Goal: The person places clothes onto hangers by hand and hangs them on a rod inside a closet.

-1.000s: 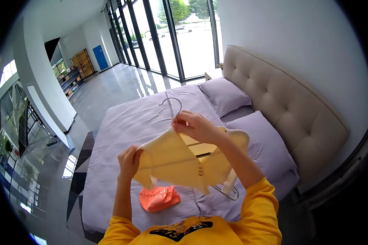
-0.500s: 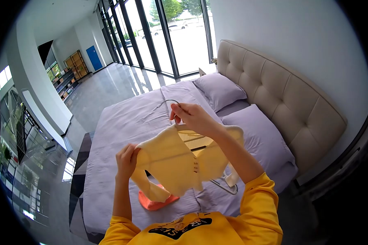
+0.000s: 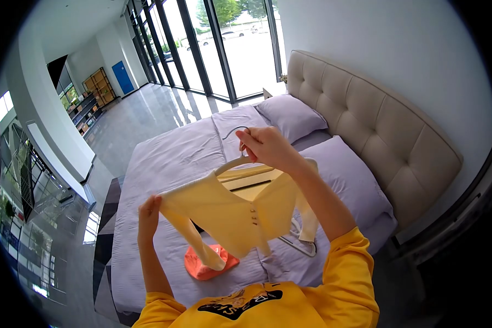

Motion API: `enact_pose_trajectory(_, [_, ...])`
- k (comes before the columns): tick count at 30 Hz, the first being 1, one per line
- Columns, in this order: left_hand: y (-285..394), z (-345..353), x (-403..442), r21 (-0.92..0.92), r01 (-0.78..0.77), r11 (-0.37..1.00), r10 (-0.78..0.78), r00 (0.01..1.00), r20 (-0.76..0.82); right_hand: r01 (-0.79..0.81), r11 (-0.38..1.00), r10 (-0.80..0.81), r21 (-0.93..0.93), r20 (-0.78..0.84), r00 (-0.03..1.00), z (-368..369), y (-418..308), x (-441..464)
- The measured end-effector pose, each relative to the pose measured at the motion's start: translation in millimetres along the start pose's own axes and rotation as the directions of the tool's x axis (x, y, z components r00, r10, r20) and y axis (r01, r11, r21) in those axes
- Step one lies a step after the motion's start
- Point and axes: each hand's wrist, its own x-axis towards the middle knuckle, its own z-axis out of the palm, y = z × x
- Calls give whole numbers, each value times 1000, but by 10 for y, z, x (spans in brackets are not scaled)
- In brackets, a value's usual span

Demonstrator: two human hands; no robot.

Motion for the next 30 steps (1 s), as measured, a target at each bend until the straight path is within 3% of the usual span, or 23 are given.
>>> enact_pose_trajectory(2, [67,88,30,-52,-179,982,173,980,-99,-52,996,51,76,13,999,104,-1,34])
enact_pose_trajectory(3, [133,104,84,-51,-179,983,173,980,-101,-50,996,49,75,15,999,144,-23,35])
enact_pose_trajectory(5, [291,121,210,337,-514,789,574,812,-107,-18,996,11,90,79,997,246,-78,45])
enact_pose_trajectory(6, [360,198,203,338,-510,791,571,814,-108,-20,996,12,91,82,997,316,-90,58])
enact_pose_trajectory(8, [499,389,170,187,-348,918,316,931,183,50,997,-56,58,112,992,417,-107,81])
enact_pose_trajectory(9, [481,472,169,230,-312,922,266,941,210,13,1000,-16,15,192,981,374,-95,95])
enact_pose_trajectory(10, [425,499,161,225,-313,923,269,941,207,13,1000,-15,9,192,981,327,-71,82])
enact_pose_trajectory(12, [313,483,171,200,-294,934,292,956,44,121,992,-124,32,178,976,165,49,35])
enact_pose_trajectory(13, [335,401,172,196,-173,965,168,985,44,209,977,-196,-40,212,957,15,196,28])
enact_pose_trajectory(15, [364,244,193,156,-128,979,127,992,14,162,936,-140,-312,93,986,-197,478,-56])
enact_pose_trajectory(17, [310,139,229,106,-64,992,68,997,-37,-82,959,113,-272,101,988,-310,569,-187])
enact_pose_trajectory(18, [292,107,246,107,-65,992,70,997,-44,-75,959,107,-274,104,989,-333,642,-224])
enact_pose_trajectory(20, [286,72,261,70,6,998,-4,999,-34,-162,985,159,51,64,985,-343,795,-266])
enact_pose_trajectory(24, [248,55,269,-33,44,998,-45,998,-37,-195,978,189,76,79,979,-346,670,-311])
enact_pose_trajectory(26, [198,0,250,-40,22,999,-23,1000,-8,-281,926,219,254,245,944,-379,614,-293])
enact_pose_trajectory(30, [147,47,201,-43,41,998,-44,997,-70,-397,867,271,302,383,883,-442,853,-293])
